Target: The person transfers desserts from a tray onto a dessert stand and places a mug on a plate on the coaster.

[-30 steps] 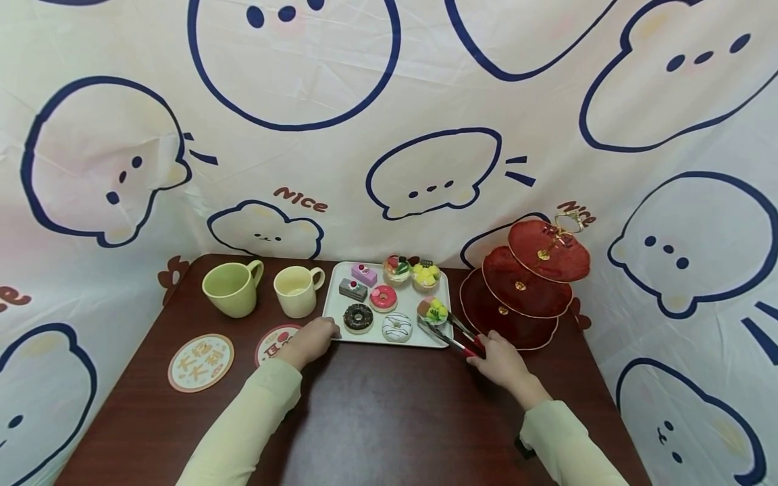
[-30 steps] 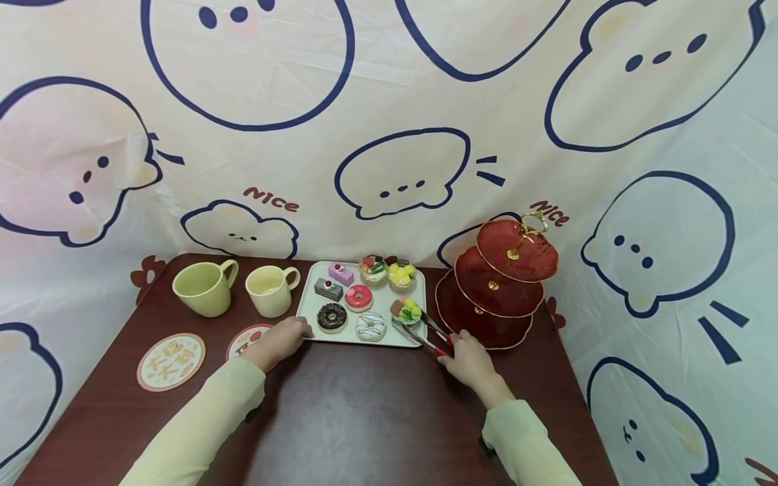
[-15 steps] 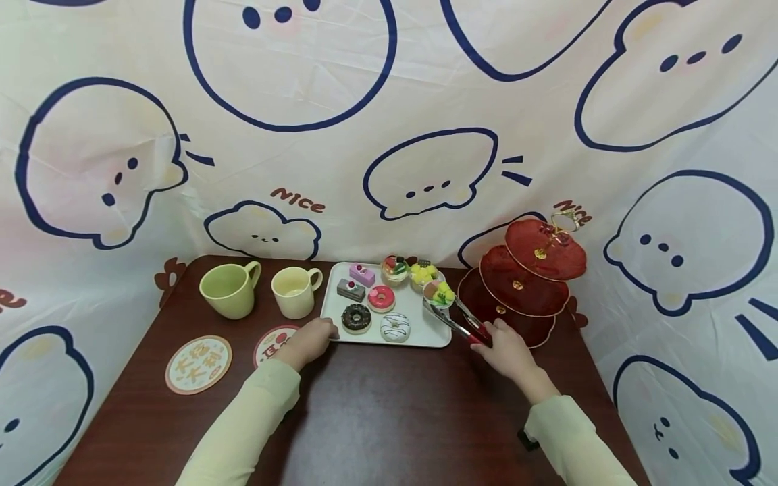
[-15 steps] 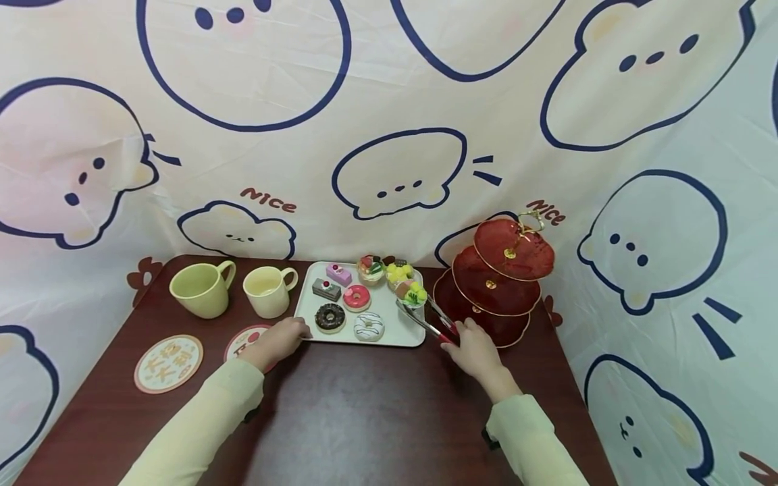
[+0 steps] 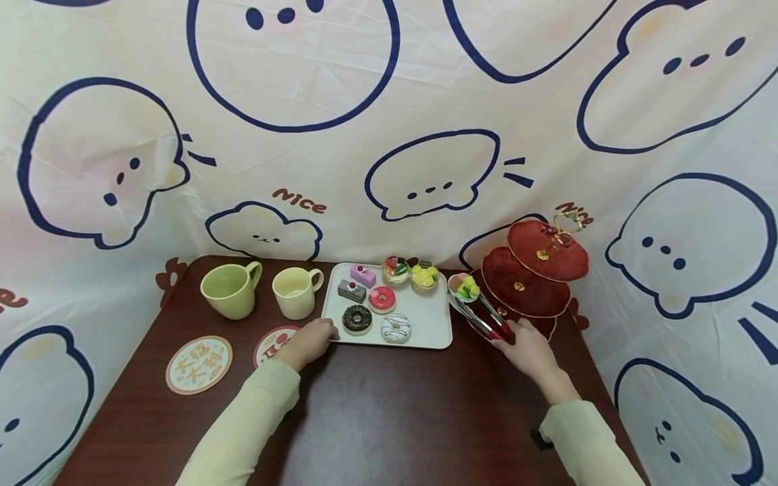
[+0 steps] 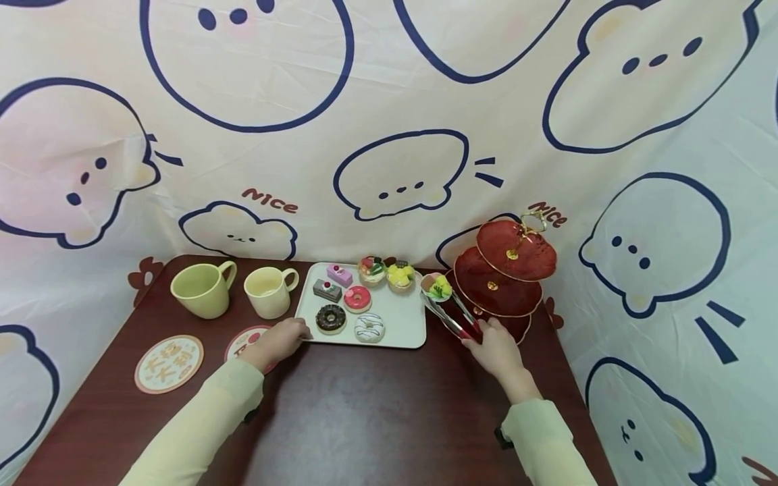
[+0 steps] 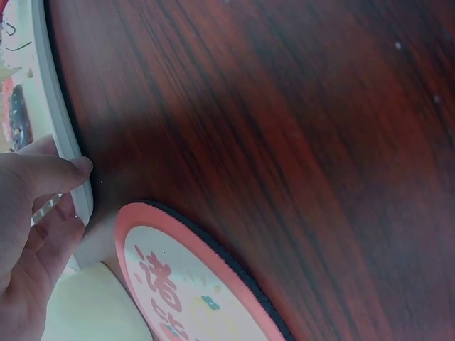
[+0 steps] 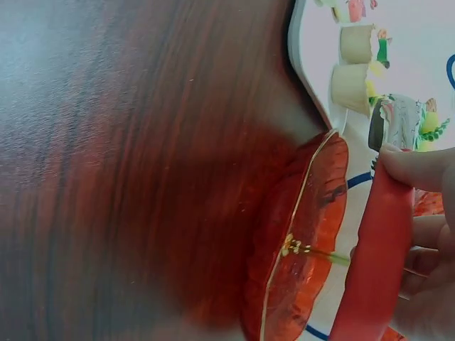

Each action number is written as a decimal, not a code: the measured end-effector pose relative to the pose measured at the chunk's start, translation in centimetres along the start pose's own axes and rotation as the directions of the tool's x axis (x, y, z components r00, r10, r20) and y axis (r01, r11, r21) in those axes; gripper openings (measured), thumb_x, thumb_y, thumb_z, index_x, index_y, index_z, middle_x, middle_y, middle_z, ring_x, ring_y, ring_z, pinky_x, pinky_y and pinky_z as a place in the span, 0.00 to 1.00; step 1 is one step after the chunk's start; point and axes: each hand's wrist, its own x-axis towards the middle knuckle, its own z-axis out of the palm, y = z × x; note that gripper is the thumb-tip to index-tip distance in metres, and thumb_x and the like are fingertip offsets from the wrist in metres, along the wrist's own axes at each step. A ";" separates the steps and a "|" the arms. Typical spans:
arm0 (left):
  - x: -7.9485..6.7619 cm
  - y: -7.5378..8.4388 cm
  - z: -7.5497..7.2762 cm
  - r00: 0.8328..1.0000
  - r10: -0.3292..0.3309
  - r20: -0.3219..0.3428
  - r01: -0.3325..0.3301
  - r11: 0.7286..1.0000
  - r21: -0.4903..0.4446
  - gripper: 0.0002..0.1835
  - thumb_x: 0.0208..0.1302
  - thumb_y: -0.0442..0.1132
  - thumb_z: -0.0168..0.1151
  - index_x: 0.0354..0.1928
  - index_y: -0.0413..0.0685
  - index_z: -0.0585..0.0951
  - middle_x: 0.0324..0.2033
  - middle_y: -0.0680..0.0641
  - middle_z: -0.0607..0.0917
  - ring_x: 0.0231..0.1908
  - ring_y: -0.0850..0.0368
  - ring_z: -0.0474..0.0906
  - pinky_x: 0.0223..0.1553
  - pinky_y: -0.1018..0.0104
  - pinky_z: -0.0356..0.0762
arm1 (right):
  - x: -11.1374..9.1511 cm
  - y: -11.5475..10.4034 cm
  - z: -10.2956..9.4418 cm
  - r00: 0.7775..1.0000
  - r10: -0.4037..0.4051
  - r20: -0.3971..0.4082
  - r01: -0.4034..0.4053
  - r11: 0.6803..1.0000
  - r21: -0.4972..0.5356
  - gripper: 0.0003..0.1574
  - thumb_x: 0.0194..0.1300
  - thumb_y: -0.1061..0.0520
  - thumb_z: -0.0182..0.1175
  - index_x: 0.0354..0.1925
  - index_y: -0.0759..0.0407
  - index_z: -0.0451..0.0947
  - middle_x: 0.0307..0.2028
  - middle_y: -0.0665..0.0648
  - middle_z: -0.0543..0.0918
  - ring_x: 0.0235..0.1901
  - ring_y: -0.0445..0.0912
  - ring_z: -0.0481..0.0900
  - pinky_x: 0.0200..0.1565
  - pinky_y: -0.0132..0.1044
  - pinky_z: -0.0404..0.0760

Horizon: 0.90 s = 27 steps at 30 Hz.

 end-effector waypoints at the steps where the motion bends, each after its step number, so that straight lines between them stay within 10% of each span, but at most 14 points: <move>1: 0.0 0.0 0.0 1.000 -0.007 0.003 0.007 1.000 -0.003 0.11 0.56 0.20 0.59 0.33 0.36 0.88 0.29 0.45 0.83 0.34 0.47 0.83 0.39 0.55 0.81 | -0.1 0.1 0.0 1.000 0.007 0.003 -0.007 1.000 0.001 0.37 0.66 0.50 0.69 0.62 0.77 0.74 0.43 0.67 0.76 0.35 0.55 0.74 0.38 0.51 0.81; 27: -0.1 -0.1 0.1 1.000 -0.028 0.013 0.028 0.999 -0.018 0.13 0.56 0.18 0.57 0.33 0.36 0.88 0.28 0.45 0.83 0.33 0.49 0.82 0.38 0.56 0.80 | -0.4 3.1 1.0 0.996 0.086 0.036 -0.086 0.996 -0.013 0.38 0.68 0.50 0.66 0.59 0.83 0.72 0.44 0.72 0.76 0.36 0.62 0.80 0.43 0.61 0.80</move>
